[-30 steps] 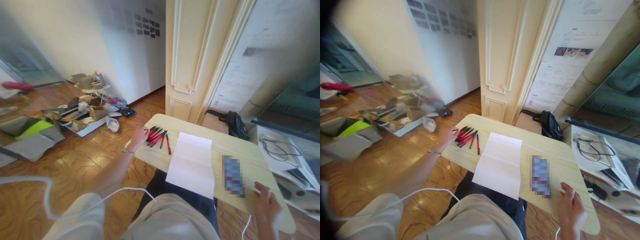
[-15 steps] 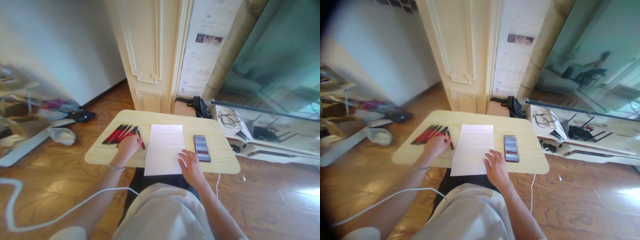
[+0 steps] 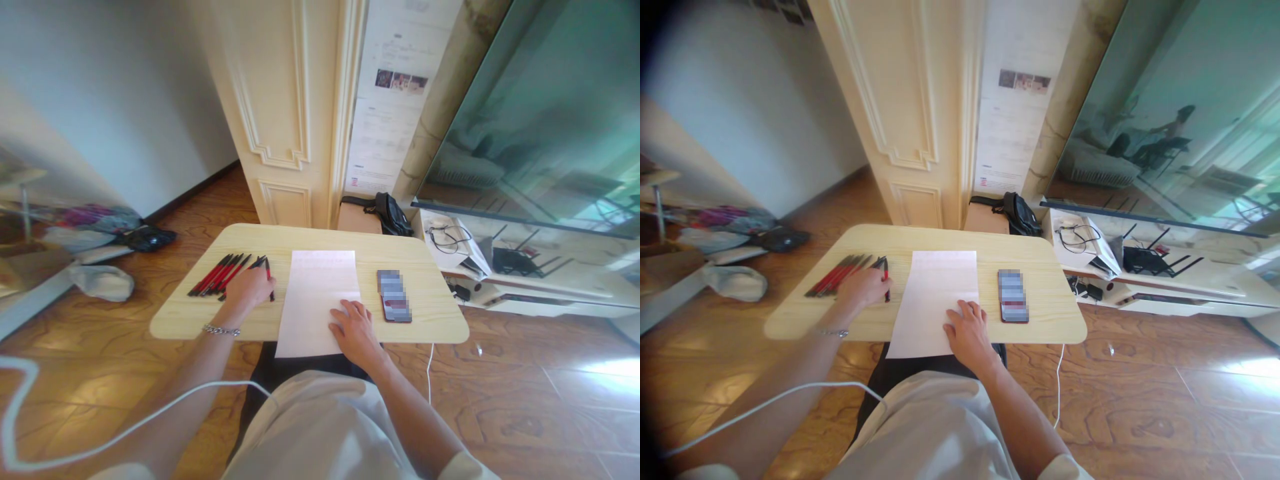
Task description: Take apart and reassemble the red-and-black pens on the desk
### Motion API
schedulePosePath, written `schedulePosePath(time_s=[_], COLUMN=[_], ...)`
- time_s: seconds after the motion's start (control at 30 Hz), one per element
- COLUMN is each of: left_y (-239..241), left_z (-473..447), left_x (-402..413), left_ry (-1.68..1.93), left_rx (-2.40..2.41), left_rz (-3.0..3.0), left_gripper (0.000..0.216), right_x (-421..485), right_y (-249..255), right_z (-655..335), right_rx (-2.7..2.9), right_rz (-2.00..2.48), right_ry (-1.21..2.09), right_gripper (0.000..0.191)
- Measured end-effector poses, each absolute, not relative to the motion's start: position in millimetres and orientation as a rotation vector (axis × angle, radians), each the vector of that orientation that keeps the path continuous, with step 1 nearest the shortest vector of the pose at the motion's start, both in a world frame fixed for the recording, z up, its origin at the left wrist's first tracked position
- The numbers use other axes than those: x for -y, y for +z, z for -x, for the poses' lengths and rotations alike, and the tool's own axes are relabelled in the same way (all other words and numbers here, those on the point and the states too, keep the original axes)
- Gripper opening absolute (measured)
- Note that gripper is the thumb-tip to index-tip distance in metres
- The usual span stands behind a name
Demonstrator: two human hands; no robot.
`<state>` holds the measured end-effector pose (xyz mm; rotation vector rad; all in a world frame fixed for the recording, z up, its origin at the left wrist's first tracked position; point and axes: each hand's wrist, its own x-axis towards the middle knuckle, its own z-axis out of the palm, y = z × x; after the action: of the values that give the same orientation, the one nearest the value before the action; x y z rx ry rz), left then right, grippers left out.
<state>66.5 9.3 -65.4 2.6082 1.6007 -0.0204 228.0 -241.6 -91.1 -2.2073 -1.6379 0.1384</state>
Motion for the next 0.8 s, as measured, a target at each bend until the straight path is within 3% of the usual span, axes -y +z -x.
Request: schedulePosePath(time_s=[0.3,0.47,0.8], left_y=[-56.6,-74.4,-81.9], left_z=[-101.2,-125.2,-122.8], left_x=[56.7,91.3,98.6], left_ry=[0.137,0.036,0.128], left_rx=[-1.177,-1.224,-1.226], left_rz=[-2.657,-2.656,-2.595], left_gripper=[0.042,0.036,0.045], right_x=[241.9,243.0,241.7], right_y=[-91.7,-94.5,-93.3], right_z=[-228.5,-230.7,-235.0], right_rx=[1.622,1.633,1.583], right_rz=[2.195,2.192,2.14], right_ry=[0.142,0.144,0.118], right_gripper=[0.034,0.034,0.029])
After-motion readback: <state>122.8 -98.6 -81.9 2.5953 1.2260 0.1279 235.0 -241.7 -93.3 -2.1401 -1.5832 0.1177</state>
